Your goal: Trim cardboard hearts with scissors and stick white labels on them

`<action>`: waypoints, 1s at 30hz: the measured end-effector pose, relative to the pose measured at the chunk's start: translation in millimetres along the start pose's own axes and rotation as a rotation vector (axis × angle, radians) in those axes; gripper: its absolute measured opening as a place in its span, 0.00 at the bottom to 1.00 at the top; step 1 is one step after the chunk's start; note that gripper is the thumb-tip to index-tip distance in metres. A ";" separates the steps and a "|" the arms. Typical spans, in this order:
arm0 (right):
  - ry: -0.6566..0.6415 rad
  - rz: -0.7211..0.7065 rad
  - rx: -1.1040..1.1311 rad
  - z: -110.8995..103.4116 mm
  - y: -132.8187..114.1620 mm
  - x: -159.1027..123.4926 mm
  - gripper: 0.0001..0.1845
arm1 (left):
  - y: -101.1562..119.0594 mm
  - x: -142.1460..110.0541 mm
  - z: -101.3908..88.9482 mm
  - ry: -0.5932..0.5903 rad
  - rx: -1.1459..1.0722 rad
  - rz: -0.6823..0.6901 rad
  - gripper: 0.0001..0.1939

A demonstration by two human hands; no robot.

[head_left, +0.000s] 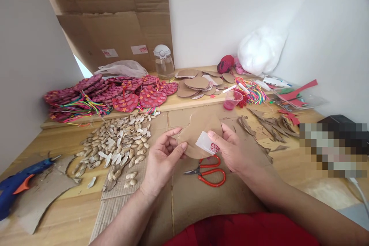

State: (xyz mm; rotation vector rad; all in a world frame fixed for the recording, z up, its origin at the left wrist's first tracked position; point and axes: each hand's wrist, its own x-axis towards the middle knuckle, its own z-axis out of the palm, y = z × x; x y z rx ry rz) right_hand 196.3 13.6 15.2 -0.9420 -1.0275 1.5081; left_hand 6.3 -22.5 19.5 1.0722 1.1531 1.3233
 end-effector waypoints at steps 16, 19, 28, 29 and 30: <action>0.032 -0.022 -0.136 -4.5 -0.9 0.4 0.17 | -6.3 3.1 -3.4 -0.007 -0.182 -0.070 0.24; 0.019 -0.015 -0.154 -3.5 -1.5 -0.5 0.18 | -4.9 2.9 -2.9 -0.001 -0.121 -0.055 0.23; -0.004 0.026 -0.170 -0.7 -5.2 -4.0 0.20 | -5.9 0.5 1.3 -0.030 0.058 0.053 0.28; -0.016 0.027 -0.175 -0.9 -4.9 -4.5 0.19 | -6.1 0.4 1.7 -0.026 0.068 0.071 0.27; -0.028 0.029 -0.181 -1.0 -4.6 -4.9 0.19 | -6.0 0.1 2.1 -0.022 0.072 0.083 0.26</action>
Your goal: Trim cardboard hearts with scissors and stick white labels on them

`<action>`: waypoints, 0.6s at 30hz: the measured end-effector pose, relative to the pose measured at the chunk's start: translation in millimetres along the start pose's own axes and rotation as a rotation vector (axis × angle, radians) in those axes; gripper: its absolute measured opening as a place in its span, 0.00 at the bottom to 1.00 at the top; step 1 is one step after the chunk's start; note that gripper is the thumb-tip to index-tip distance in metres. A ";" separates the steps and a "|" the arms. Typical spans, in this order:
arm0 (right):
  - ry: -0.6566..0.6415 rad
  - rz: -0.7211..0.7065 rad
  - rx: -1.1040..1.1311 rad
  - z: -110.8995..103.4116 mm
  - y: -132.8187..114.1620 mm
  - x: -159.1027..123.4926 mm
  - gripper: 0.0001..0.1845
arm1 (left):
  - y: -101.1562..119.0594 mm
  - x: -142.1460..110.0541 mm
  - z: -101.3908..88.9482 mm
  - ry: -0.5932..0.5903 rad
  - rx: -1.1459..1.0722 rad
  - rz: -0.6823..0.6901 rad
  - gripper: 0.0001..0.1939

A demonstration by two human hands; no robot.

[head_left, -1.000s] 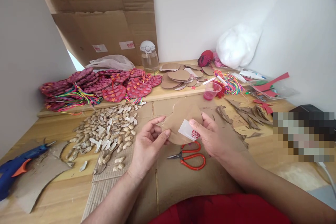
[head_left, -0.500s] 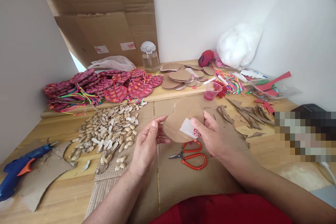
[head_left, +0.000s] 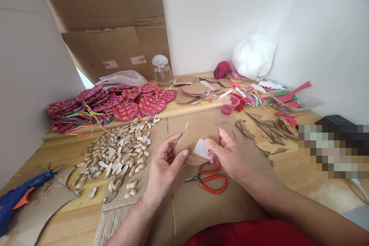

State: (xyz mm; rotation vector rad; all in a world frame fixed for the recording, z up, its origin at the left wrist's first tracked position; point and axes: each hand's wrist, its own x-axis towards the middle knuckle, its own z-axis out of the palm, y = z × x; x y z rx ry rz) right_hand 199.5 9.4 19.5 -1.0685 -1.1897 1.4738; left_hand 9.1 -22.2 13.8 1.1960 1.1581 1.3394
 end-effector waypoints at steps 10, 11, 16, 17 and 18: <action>0.004 0.034 -0.074 4.8 -4.2 -4.3 0.19 | 1.3 -2.2 -0.2 -0.015 0.014 0.076 0.20; 0.005 0.030 -0.081 5.0 -5.0 -4.0 0.19 | 1.2 -2.7 -0.1 -0.019 0.010 0.074 0.19; -0.020 0.006 -0.057 5.0 -7.2 -2.6 0.19 | 0.1 -3.9 0.3 -0.002 0.051 0.143 0.17; -0.022 0.010 -0.060 4.9 -7.1 -2.9 0.19 | -0.4 -3.8 0.1 0.006 0.068 0.168 0.16; -0.022 0.017 -0.069 4.7 -6.7 -3.4 0.19 | -1.1 -3.7 -0.3 0.016 0.086 0.193 0.15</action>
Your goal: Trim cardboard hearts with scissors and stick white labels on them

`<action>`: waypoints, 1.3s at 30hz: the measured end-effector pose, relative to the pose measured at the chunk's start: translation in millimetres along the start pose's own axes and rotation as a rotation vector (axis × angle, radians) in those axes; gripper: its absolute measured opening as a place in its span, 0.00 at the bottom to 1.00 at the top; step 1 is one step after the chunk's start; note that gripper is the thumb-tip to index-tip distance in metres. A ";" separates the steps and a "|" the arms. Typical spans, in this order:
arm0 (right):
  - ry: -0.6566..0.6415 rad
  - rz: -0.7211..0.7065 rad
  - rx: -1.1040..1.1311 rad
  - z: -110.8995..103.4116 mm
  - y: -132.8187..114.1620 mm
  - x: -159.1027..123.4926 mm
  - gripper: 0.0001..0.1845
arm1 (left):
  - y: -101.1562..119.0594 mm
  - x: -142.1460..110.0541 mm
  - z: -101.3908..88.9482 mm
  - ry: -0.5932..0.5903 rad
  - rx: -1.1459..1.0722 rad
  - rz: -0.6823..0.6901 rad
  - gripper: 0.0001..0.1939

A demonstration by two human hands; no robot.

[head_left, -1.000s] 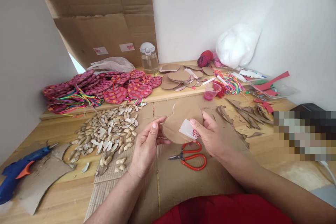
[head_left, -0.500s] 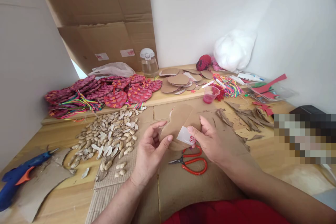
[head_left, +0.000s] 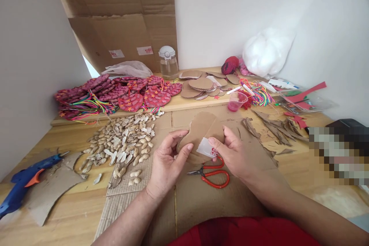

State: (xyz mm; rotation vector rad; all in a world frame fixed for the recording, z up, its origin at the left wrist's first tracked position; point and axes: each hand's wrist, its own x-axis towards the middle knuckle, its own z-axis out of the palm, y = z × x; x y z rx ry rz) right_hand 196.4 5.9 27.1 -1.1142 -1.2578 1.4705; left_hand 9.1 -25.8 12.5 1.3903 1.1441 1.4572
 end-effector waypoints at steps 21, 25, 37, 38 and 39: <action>0.000 0.002 0.055 0.8 9.4 -0.4 0.19 | 1.2 2.8 -0.5 0.001 0.071 0.085 0.19; 0.000 -0.002 0.049 2.5 7.5 0.1 0.19 | 1.1 3.0 -0.5 0.005 0.048 0.063 0.17; 0.024 0.016 0.036 4.4 11.2 -2.8 0.20 | -4.5 -0.2 -5.0 0.046 0.220 0.064 0.15; 0.018 0.014 0.042 4.6 11.5 -2.9 0.20 | -4.4 -0.5 -5.7 0.051 0.245 0.075 0.15; 0.010 0.009 0.052 4.6 12.1 -3.1 0.21 | -4.0 -0.8 -6.4 0.058 0.267 0.090 0.14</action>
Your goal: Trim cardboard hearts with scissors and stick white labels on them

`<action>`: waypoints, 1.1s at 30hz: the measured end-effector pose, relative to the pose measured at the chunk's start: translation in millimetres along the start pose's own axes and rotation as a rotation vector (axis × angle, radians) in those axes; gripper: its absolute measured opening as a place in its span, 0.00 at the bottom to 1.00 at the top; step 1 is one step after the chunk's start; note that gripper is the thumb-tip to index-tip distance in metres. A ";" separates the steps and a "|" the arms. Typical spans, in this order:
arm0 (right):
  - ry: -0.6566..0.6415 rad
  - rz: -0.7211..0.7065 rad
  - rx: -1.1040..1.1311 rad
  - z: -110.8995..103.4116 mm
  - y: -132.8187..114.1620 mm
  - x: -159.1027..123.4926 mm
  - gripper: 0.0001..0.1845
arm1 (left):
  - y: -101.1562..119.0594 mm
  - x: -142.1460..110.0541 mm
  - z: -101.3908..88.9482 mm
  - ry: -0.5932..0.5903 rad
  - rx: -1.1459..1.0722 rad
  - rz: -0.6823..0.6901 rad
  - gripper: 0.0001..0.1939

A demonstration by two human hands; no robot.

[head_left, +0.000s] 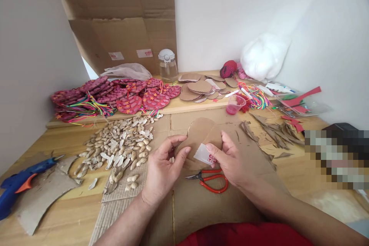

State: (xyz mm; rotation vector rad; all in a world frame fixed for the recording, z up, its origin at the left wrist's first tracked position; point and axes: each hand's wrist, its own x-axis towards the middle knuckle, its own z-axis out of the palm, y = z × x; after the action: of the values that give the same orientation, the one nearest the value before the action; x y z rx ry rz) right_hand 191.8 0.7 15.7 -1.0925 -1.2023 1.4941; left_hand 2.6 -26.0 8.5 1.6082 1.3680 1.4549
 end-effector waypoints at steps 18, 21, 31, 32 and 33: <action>-0.076 -0.131 0.095 2.5 7.5 -5.4 0.19 | -0.7 -3.1 -5.8 0.096 0.112 0.183 0.12; -0.069 -0.126 0.102 2.6 9.1 -5.9 0.19 | -1.1 -3.8 -6.2 0.093 0.099 0.168 0.12; -0.091 -0.120 0.127 -0.6 9.2 -3.2 0.17 | 4.8 -2.0 -4.6 0.066 0.013 0.075 0.09; -0.081 -0.109 0.128 -0.8 8.6 -2.9 0.17 | 7.0 -1.5 -3.2 0.055 -0.010 0.058 0.09; -0.067 -0.097 0.127 -0.9 7.9 -2.4 0.18 | 9.1 -1.0 -1.6 0.050 -0.046 0.047 0.10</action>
State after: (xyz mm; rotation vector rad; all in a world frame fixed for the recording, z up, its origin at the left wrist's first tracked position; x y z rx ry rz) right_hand 192.3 -2.5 8.0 -0.8934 -1.1727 1.5207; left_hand 4.0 -30.1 16.7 1.5947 1.3224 1.5521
